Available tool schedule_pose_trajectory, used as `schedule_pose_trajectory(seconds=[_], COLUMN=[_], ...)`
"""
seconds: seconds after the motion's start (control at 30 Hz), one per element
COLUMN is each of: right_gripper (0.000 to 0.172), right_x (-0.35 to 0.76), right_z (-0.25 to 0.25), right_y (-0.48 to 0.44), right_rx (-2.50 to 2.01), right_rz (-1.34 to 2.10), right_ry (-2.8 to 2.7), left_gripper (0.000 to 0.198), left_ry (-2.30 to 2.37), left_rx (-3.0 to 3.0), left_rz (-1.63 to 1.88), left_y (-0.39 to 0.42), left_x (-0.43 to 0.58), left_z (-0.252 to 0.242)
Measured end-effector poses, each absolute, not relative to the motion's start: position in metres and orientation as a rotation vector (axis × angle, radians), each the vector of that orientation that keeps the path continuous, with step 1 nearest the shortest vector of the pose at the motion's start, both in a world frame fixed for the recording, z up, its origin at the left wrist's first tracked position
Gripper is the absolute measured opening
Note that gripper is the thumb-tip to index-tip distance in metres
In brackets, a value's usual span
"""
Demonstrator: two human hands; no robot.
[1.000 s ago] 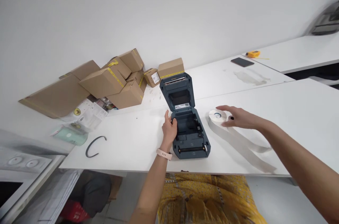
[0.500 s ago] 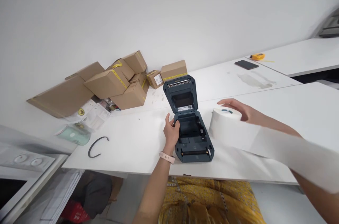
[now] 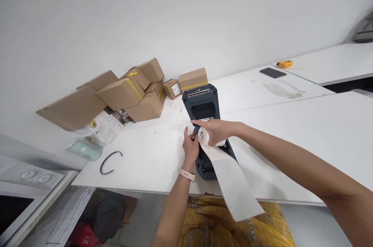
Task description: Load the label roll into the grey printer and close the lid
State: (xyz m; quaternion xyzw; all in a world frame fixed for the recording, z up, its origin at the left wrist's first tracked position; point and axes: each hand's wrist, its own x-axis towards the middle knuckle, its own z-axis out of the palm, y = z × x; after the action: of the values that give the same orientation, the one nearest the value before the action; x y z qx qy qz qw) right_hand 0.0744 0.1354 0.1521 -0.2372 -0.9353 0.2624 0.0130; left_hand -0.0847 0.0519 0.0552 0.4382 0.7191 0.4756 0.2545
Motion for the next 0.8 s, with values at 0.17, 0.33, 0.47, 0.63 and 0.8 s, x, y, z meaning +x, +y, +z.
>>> schedule_pose_trajectory(seconds=[0.17, 0.33, 0.47, 0.63, 0.8], right_gripper=[0.114, 0.118, 0.121, 0.120, 0.123], right_x=[0.068, 0.057, 0.053, 0.047, 0.042], right_z=[0.155, 0.158, 0.156, 0.138, 0.115], right_y=[0.140, 0.137, 0.136, 0.141, 0.146], right_rx=[-0.792, -0.847, -0.839, -0.812, -0.838], right_rz=[0.658, 0.497, 0.466, 0.520, 0.584], right_ry=[-3.041, -3.134, -3.119, -3.123, -3.132], left_gripper=[0.067, 0.068, 0.068, 0.068, 0.069], left_ry=[1.929, 1.932, 1.928, 1.913, 1.900], left_rx=[1.186, 1.167, 1.165, 1.155, 1.149], left_rz=[1.297, 1.298, 1.308, 1.327, 1.348], left_y=[0.051, 0.050, 0.050, 0.050, 0.052], left_x=[-0.085, -0.085, -0.085, -0.086, -0.086], left_z=[0.053, 0.052, 0.053, 0.052, 0.049])
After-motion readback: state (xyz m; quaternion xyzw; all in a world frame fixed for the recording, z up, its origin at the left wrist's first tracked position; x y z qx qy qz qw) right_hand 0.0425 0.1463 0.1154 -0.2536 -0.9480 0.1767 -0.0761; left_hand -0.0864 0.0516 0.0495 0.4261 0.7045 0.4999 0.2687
